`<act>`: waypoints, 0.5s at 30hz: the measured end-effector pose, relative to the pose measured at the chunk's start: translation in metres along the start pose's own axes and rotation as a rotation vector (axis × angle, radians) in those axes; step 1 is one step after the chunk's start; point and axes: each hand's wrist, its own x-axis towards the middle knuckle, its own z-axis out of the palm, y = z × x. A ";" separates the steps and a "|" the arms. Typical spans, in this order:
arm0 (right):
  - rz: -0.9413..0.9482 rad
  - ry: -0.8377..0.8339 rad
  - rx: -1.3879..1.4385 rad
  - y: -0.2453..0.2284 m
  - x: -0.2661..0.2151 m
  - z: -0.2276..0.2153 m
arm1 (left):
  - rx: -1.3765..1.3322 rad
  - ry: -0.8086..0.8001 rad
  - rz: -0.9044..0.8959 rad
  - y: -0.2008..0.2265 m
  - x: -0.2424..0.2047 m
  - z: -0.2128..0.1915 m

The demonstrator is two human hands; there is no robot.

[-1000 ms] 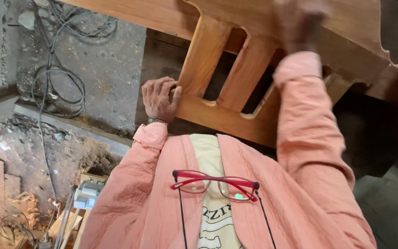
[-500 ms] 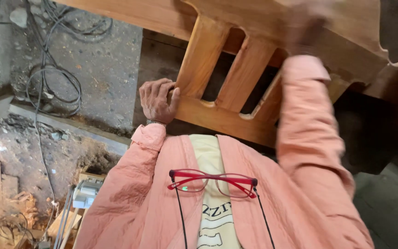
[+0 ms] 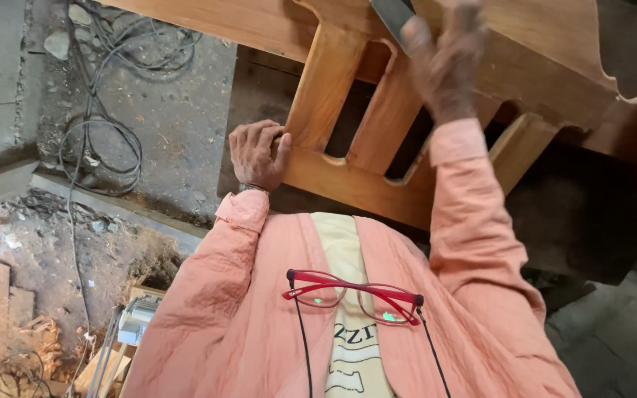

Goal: The person sands a wooden chair backrest using a sanding block. They hold the chair steady with their left hand while moving the sanding block with their right hand across the vertical slats and horizontal rails.

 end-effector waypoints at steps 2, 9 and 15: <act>-0.074 -0.037 -0.170 -0.003 -0.016 0.012 | -0.007 0.011 0.003 0.000 0.000 0.001; -0.130 0.030 -0.273 -0.026 -0.022 0.039 | 0.009 0.015 0.009 -0.001 -0.002 0.003; -0.085 0.220 -0.424 0.023 -0.057 -0.008 | 0.011 0.005 -0.004 -0.005 -0.005 0.006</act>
